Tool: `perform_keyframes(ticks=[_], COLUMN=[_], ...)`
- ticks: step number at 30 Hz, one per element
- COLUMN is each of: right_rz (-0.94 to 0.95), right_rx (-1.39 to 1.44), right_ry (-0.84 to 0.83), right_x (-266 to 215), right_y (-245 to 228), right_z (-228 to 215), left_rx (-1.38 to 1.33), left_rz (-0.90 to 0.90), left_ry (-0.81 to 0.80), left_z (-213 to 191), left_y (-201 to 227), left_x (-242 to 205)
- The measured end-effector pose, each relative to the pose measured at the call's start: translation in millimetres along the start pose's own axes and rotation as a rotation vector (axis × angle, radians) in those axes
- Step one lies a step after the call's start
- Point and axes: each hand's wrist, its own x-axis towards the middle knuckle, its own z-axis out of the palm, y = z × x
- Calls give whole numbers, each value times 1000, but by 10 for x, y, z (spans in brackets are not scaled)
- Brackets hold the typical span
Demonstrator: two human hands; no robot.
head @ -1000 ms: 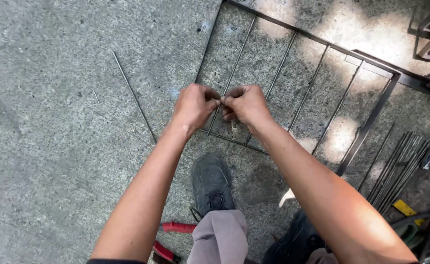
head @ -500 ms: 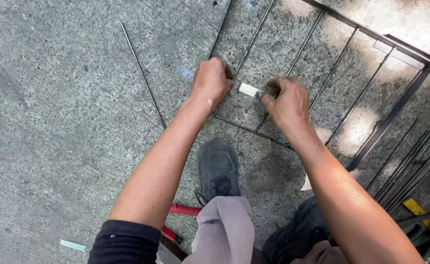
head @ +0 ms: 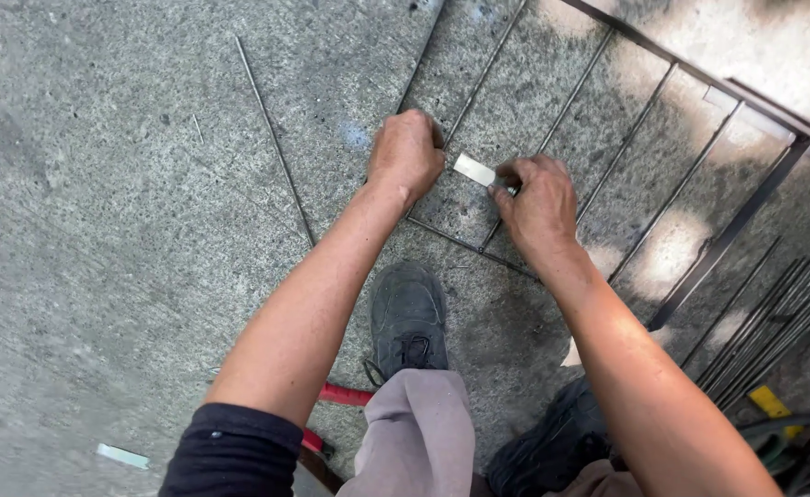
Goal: Welding metal rods into a rectangular frame using a spacer for alignment to create a grid
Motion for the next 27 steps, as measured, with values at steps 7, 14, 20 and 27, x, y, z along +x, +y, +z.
perform_keyframes(ticks=[7,14,20,27], right_rz=[18,6,16,7], right_rx=[-97,-35,3,31], right_ry=[-37,-42,-47,-21], right_x=[-57,-53,-62,-66], right_y=[-336,-62,-66,-67], right_z=[-267,-78,-98,-91], left_rx=[-90,-105,-115,-108], left_rz=[-24,-29,-26,-25], left_ry=[-29,-42,-46,-49], left_z=[-429,-56,-140,-62], left_y=[314,76,83,12], left_x=[-337,-106,-158,-71])
